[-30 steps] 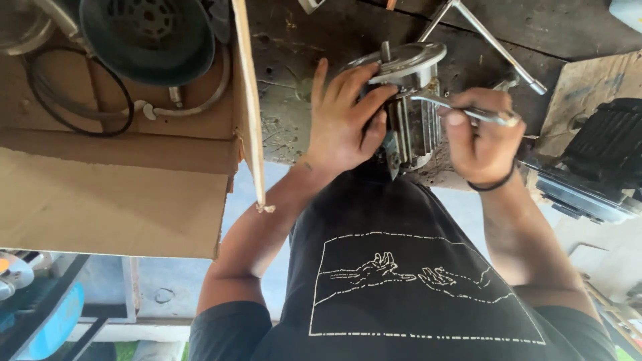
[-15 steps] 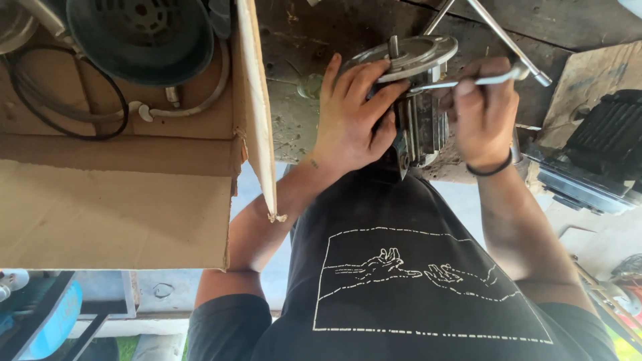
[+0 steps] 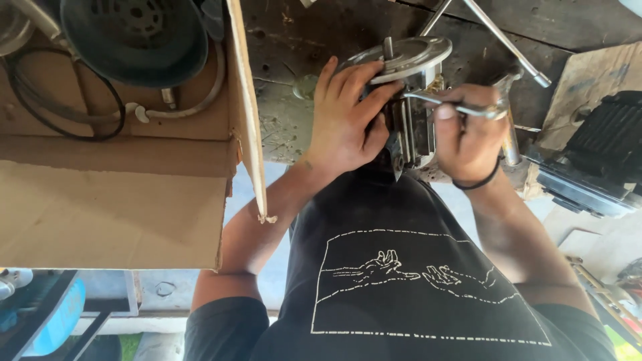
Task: Disassembling and adjusting an electric motor using wrenches and a hammer on a workbench.
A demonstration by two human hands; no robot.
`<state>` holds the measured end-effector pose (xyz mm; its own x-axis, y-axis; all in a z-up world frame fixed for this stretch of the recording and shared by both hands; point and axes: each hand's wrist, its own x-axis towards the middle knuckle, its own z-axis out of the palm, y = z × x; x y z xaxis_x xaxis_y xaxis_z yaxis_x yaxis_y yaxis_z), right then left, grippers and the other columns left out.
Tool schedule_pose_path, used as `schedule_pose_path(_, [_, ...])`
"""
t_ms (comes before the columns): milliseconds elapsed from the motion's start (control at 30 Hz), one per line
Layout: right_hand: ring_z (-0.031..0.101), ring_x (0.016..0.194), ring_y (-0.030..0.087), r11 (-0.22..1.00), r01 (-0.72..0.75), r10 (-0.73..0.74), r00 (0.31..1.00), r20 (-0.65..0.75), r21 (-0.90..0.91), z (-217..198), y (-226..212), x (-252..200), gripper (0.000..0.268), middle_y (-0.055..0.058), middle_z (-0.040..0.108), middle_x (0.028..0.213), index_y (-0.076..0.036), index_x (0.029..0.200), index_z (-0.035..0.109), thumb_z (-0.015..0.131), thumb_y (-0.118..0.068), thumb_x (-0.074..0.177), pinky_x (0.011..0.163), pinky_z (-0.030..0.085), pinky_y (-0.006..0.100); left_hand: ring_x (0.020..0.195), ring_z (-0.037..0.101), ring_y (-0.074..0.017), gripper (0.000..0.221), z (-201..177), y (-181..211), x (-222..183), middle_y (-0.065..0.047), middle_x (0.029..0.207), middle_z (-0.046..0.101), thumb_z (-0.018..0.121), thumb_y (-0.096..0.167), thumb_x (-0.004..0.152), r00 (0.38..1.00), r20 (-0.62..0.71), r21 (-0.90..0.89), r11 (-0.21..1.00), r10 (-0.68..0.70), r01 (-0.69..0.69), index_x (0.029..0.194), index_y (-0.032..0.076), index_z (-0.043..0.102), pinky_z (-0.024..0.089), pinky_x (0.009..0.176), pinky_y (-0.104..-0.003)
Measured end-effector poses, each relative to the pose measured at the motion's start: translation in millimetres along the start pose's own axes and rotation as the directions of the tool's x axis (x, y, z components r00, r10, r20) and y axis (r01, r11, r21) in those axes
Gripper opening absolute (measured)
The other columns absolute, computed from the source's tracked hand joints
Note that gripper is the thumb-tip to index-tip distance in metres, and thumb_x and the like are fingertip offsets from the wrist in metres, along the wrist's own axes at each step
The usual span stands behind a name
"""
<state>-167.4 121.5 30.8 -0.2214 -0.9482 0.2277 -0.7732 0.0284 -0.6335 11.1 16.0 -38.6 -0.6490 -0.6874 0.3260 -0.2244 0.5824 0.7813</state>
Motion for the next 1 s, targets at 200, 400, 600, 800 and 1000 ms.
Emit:
schedule_pose_path(200, [0.074, 0.077, 0.034, 0.969, 0.169, -0.163, 0.985, 0.048, -0.181, 13, 1, 5, 0.021, 0.019, 0.071, 0.092, 0.007, 0.112, 0.056, 0.053, -0.014, 0.113, 0.062, 0.059, 0.039, 0.124, 0.062, -0.0378, 0.048, 1, -2, -2, -0.014, 0.137, 0.059, 0.06, 0.017, 0.081, 1.0, -0.008, 0.003, 1.0, 0.001, -0.001, 0.128, 0.015, 0.068, 0.033, 0.119, -0.067])
schedule_pose_path(400, [0.052, 0.048, 0.025, 0.081, -0.638, 0.934, 0.318, 0.166, 0.766, 11, 46, 11, 0.023, 0.012, 0.051, 0.064, -0.012, 0.08, 0.055, 0.065, -0.019, 0.099, 0.039, 0.029, 0.031, 0.111, 0.065, -0.0378, 0.044, -3, -3, 0, -0.016, 0.127, 0.06, 0.062, 0.018, 0.078, 0.998, -0.054, 0.045, 0.998, 0.042, -0.04, 0.121, 0.015, 0.069, 0.044, 0.103, -0.066])
schedule_pose_path(600, [0.068, 0.066, 0.028, 0.945, -0.15, 0.206, 0.964, -0.171, 0.292, 6, 31, -18, 0.053, 0.028, 0.067, 0.103, 0.01, 0.109, 0.05, 0.053, -0.043, 0.114, 0.045, 0.047, 0.029, 0.115, 0.067, -0.0318, 0.045, 1, 0, 0, -0.013, 0.133, 0.061, 0.062, 0.013, 0.079, 0.998, -0.065, 0.003, 1.0, 0.018, -0.018, 0.124, 0.016, 0.07, 0.039, 0.119, -0.059])
schedule_pose_path(800, [0.071, 0.084, 0.042, 0.99, 0.103, -0.107, 0.993, -0.04, -0.093, 6, 30, -9, 0.032, 0.025, 0.064, 0.094, 0.01, 0.106, 0.056, 0.047, -0.019, 0.116, 0.075, 0.054, 0.049, 0.118, 0.065, -0.0356, 0.043, 0, 1, 0, -0.014, 0.133, 0.06, 0.06, 0.015, 0.082, 0.998, -0.06, -0.004, 1.0, 0.02, -0.02, 0.125, 0.014, 0.068, 0.041, 0.116, -0.061])
schedule_pose_path(1000, [0.055, 0.051, 0.031, 0.885, -0.096, 0.213, 0.954, -0.212, 0.455, -8, 41, 6, 0.037, 0.028, 0.061, 0.084, 0.001, 0.105, 0.039, 0.047, -0.033, 0.115, 0.041, 0.035, 0.031, 0.121, 0.066, -0.0321, 0.045, -2, 2, -1, -0.012, 0.134, 0.061, 0.062, 0.015, 0.083, 1.0, -0.02, 0.034, 0.999, 0.007, -0.007, 0.128, 0.019, 0.071, 0.038, 0.119, -0.06])
